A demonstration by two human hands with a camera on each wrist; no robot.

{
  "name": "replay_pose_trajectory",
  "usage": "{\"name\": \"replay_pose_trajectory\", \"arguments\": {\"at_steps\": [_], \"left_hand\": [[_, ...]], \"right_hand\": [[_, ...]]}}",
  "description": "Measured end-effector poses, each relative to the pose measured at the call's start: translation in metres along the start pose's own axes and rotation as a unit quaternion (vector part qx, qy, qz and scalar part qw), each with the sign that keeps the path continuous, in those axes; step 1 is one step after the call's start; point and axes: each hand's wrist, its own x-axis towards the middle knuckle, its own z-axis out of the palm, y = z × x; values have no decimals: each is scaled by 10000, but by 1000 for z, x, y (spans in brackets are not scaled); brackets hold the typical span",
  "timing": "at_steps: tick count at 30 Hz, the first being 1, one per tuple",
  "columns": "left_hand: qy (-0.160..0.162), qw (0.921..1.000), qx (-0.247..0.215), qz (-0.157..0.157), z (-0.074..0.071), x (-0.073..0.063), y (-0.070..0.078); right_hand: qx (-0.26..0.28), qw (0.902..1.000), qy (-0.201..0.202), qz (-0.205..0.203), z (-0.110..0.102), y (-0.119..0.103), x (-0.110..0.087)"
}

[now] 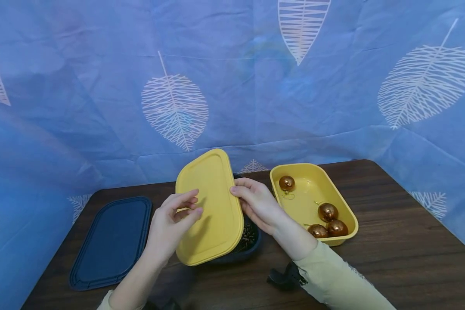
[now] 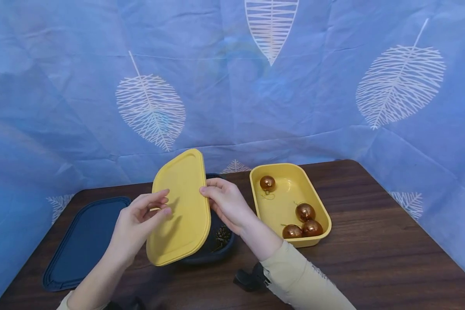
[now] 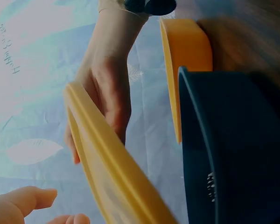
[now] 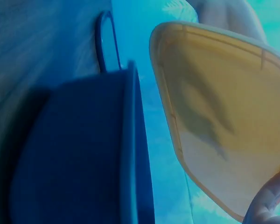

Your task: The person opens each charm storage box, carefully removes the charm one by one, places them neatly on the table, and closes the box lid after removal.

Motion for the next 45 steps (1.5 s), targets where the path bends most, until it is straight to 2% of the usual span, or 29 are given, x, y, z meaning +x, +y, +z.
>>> {"name": "replay_pose_trajectory", "arguments": {"at_steps": [7,12,19,24,28,38,45], "left_hand": [[45,9997,193,-109,-5,5,6],[94,9982,489,-333,-12,8,5],[540,9953,568,-575,-22,16,3],[985,9914,659,-552,-30,20,1],[1187,9881,785,-588,-36,22,1],[1214,9861,909,-687,-55,23,3],[1270,9783,1459,-742,-66,22,4]], "right_hand": [[-206,9994,-271,88,29,15,11],[-272,9983,-492,120,45,20,13],[-213,9982,-546,102,61,28,15],[-294,9985,-455,101,72,34,17],[-386,9983,-431,87,82,39,17],[-580,9963,-633,62,98,49,19],[-462,9950,-880,80,106,52,19]]}}
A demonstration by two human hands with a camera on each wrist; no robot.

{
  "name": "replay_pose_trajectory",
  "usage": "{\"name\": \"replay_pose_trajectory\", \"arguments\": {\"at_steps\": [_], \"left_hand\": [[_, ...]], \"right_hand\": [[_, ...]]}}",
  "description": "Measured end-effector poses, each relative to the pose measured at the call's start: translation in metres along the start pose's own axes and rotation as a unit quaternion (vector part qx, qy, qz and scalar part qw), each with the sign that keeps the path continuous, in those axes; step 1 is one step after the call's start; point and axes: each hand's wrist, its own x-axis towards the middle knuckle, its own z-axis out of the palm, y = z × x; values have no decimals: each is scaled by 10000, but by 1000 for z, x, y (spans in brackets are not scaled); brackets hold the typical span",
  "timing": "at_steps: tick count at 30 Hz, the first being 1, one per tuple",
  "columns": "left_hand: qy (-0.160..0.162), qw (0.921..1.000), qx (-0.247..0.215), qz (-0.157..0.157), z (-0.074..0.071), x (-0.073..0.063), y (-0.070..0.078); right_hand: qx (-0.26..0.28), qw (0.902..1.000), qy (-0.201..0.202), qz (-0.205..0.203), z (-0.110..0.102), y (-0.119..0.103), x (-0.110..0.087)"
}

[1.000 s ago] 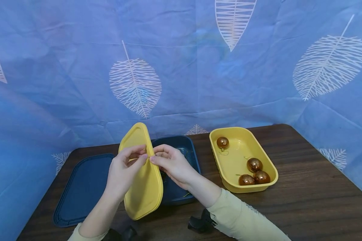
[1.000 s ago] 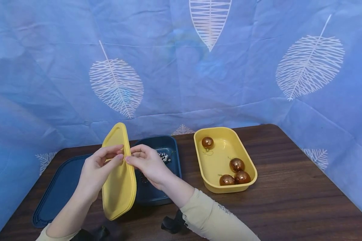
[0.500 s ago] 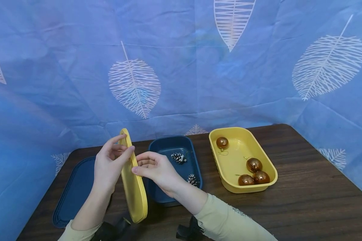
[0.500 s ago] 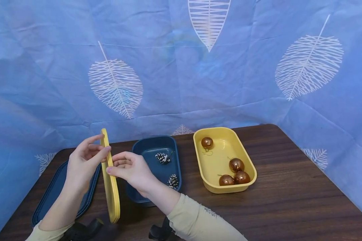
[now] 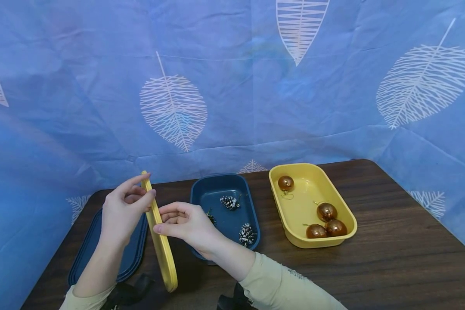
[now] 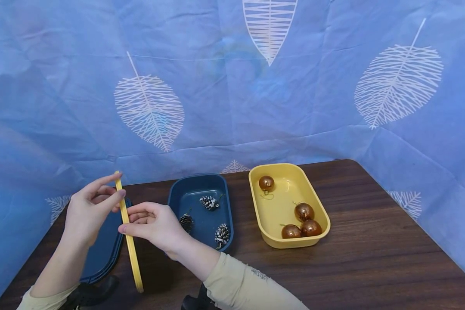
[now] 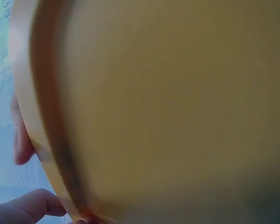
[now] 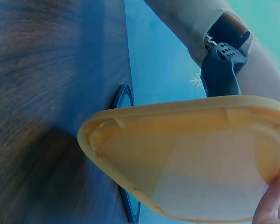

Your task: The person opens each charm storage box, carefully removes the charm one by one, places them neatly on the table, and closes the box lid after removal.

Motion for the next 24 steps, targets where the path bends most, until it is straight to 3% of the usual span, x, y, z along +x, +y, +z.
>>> {"name": "replay_pose_trajectory", "arguments": {"at_steps": [5,11,18,24], "left_hand": [[52,9997,234,-25,-8,2,-1],[-27,9991,406,-108,-19,5,-5],[-87,9992,62,-398,-27,12,-21],[-406,9963,-362,-660,-36,22,-44]], "right_hand": [[-14,9999,-103,-22,8,0,0],[-504,9987,-103,-61,16,1,-2],[-441,9982,-402,117,16,12,-11],[-779,9932,-755,421,11,29,-27]]}}
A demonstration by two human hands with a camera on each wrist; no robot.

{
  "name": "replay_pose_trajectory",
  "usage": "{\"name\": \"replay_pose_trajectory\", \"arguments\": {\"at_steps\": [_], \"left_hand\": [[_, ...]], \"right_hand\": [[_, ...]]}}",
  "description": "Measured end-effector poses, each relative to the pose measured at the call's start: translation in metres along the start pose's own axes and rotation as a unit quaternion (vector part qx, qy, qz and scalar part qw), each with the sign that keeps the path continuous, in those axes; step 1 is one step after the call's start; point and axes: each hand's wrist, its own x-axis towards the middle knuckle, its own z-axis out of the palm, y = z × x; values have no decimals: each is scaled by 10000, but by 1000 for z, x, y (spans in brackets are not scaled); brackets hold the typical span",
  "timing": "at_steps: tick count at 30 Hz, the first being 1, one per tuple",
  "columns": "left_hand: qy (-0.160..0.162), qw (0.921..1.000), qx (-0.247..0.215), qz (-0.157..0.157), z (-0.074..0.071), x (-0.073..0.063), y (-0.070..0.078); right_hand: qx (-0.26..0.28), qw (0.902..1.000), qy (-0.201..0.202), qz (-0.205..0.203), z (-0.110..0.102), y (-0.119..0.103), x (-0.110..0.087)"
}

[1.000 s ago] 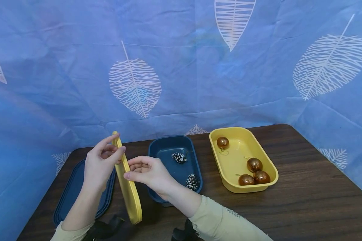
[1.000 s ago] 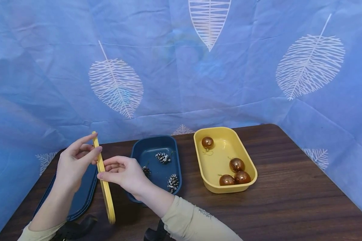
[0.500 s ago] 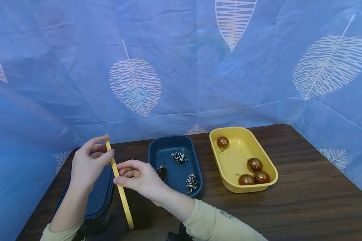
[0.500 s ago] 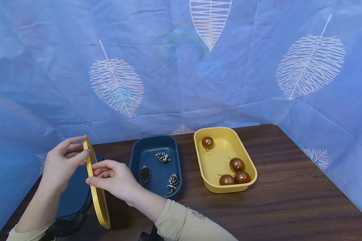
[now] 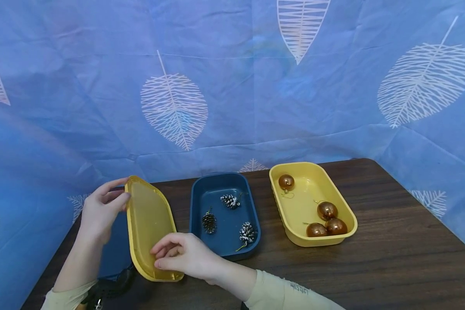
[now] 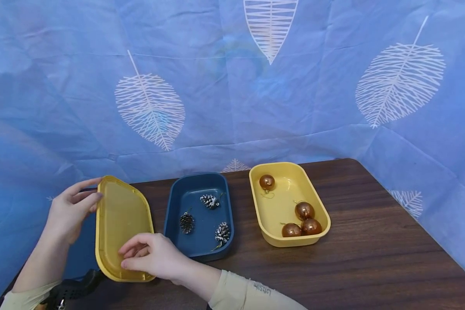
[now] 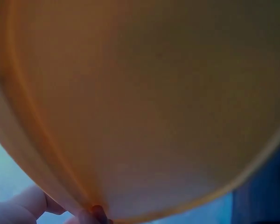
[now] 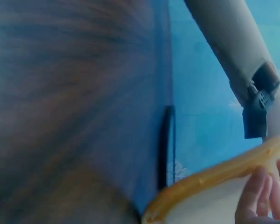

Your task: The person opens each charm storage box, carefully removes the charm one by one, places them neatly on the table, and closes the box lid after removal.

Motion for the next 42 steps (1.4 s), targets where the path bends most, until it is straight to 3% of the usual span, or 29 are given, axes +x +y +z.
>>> {"name": "replay_pose_trajectory", "arguments": {"at_steps": [9,11,15,17,25,35,42], "left_hand": [[-701,9950,-589,-398,-14,15,-32],[-832,9929,-717,-454,-16,17,-39],[-924,9904,-876,-537,-19,20,-54],[-936,9902,-873,-566,-19,21,-62],[-893,9924,-360,-769,-9,24,-86],[-1199,9876,22,-1014,-4,25,-94],[-1456,9846,54,-965,-3,30,-103]], "right_hand": [[-1022,9931,-532,237,-5,17,-15],[-1603,9836,-806,185,-5,18,-18],[-2854,9496,-1294,12,-4,17,-22],[-3210,9369,-1383,-16,-5,18,-23],[-3803,9140,-1413,39,-8,19,-24],[-4389,8868,-1442,74,-8,19,-22],[-4521,8801,-1434,218,-8,19,-19]]}}
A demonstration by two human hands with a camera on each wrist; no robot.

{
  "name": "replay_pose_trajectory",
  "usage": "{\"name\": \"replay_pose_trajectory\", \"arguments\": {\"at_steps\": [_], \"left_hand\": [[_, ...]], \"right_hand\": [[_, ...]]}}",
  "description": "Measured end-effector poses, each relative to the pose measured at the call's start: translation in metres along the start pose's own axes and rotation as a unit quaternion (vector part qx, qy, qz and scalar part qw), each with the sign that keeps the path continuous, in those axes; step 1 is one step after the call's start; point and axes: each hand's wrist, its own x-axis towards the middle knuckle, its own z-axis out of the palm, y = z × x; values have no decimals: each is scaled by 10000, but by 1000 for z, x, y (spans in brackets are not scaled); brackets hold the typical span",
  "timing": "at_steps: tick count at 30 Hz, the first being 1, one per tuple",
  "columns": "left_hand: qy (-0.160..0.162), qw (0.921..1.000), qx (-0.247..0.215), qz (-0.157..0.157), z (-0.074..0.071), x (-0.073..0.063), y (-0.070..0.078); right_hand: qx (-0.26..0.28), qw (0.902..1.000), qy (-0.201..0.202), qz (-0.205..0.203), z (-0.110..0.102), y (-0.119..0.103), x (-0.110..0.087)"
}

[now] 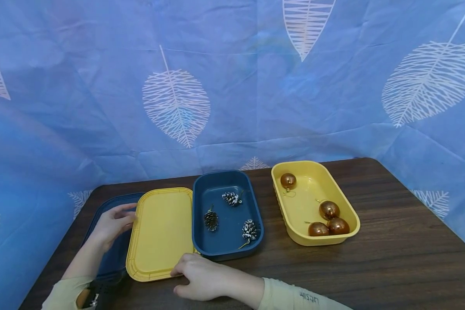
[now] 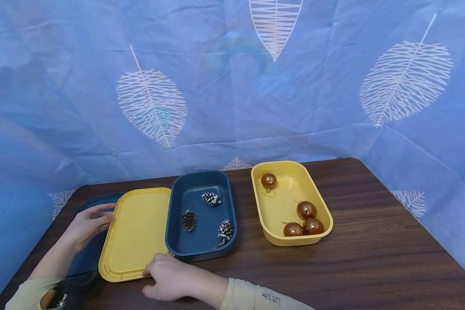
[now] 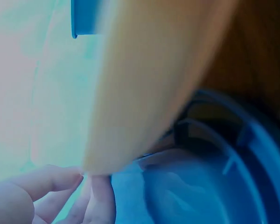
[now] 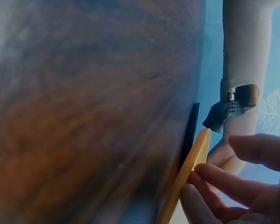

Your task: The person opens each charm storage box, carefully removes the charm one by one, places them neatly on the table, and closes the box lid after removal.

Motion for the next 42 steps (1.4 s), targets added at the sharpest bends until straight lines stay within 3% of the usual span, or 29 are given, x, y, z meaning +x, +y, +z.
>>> {"name": "replay_pose_trajectory", "arguments": {"at_steps": [8,21,27,34,42], "left_hand": [[41,9996,287,-18,6,12,-6],[565,9947,830,-241,20,19,1],[272,9946,971,-237,15,18,0],[-144,9943,1038,-218,8,20,-7],[-308,9934,1092,-174,-1,22,-14]], "right_hand": [[-288,9995,147,-37,0,0,2],[-437,9982,214,353,-3,0,2],[-608,9971,110,450,-3,-2,2],[-1106,9935,170,226,-3,-3,1],[-1418,9894,250,173,-1,-3,0]]}}
